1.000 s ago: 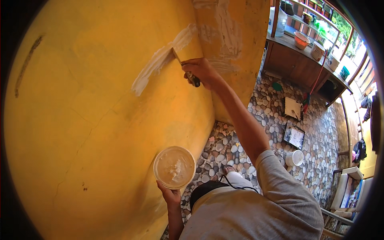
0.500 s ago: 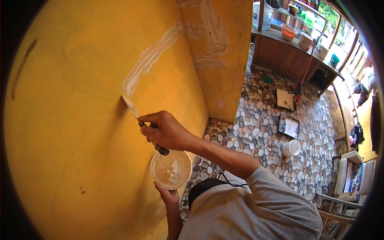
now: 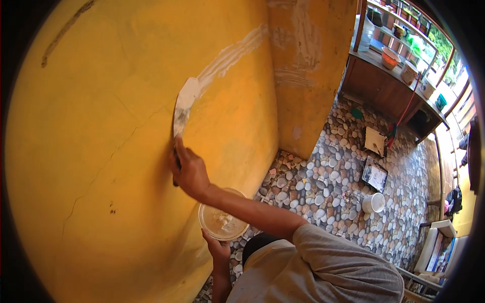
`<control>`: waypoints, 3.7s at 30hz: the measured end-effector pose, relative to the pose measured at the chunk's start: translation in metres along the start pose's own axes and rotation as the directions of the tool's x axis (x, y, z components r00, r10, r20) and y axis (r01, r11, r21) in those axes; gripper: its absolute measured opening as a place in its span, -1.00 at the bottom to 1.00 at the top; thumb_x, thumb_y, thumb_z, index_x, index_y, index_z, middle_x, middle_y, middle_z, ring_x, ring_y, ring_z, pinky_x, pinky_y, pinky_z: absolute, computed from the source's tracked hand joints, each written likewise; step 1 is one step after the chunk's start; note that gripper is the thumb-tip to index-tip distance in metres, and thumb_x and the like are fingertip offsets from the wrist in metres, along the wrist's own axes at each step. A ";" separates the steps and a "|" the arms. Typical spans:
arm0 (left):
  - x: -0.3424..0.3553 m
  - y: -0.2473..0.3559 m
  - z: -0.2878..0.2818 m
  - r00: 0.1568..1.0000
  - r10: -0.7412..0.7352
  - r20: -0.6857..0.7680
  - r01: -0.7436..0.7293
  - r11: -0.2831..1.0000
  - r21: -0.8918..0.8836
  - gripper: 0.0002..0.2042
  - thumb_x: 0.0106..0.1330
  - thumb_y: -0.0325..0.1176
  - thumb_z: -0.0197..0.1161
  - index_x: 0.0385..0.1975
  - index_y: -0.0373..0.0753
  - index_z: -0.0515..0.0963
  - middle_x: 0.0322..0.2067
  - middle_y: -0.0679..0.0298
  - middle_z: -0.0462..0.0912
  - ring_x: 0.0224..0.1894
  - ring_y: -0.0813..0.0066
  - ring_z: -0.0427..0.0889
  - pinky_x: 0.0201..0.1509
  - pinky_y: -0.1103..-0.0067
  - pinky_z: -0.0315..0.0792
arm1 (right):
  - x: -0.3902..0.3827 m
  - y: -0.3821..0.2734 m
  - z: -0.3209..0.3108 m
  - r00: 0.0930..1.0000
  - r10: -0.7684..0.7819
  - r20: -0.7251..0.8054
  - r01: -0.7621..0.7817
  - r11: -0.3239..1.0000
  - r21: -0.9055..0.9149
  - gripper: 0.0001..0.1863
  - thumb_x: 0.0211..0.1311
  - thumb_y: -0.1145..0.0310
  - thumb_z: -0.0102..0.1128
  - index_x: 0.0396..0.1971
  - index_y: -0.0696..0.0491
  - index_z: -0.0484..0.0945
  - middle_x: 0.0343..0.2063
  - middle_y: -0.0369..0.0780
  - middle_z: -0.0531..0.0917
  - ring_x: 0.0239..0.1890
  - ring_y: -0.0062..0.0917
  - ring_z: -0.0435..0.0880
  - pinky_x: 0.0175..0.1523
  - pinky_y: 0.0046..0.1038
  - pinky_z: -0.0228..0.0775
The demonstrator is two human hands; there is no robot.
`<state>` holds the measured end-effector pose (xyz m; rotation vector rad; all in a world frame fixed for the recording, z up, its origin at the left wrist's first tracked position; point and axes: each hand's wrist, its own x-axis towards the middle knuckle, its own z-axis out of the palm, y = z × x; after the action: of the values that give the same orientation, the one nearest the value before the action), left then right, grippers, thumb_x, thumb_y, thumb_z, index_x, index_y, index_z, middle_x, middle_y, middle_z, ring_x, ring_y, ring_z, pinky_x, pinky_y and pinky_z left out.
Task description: The person scoops wall compound from a container using a putty knife and applies it onto the wall surfaces and cracks.
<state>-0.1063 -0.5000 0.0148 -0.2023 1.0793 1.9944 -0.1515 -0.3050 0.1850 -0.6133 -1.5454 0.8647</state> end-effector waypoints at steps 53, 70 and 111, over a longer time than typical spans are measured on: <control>-0.007 0.063 -0.084 0.984 0.009 0.175 -0.020 0.998 0.059 -0.46 0.37 0.12 -0.19 0.19 -0.13 0.24 0.14 0.30 0.39 0.14 0.40 0.41 0.14 0.46 0.41 | 0.021 -0.114 -0.106 0.780 0.245 0.576 -0.494 0.806 0.326 -0.65 0.11 0.40 0.14 -0.16 0.35 0.51 -0.66 -0.20 0.57 -0.72 -0.67 0.48 -0.64 -0.61 0.29; -0.014 0.070 -0.083 0.988 -0.016 0.151 0.004 0.997 0.075 -0.46 0.37 0.13 -0.21 0.18 -0.11 0.24 0.15 0.31 0.37 0.16 0.38 0.39 0.16 0.41 0.37 | -0.069 -0.062 -0.046 0.947 0.207 0.245 -0.255 0.950 0.183 -0.69 0.15 0.43 0.13 -0.13 0.28 0.47 -0.65 -0.16 0.57 -0.70 -0.54 0.53 -0.57 -0.43 0.35; -0.016 0.064 -0.101 0.979 0.010 0.205 -0.014 1.000 0.017 -0.48 0.38 0.10 -0.21 0.18 -0.13 0.24 0.14 0.30 0.38 0.14 0.38 0.40 0.16 0.42 0.38 | 0.039 -0.094 -0.079 0.806 0.259 0.532 -0.445 0.859 0.255 -0.75 0.08 0.38 0.18 -0.37 0.29 0.57 -0.68 -0.17 0.57 -0.75 -0.63 0.48 -0.69 -0.57 0.27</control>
<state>-0.1674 -0.6032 -0.0001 0.0197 0.9683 1.9669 -0.0713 -0.3147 0.2859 -0.4323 -1.6609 1.6653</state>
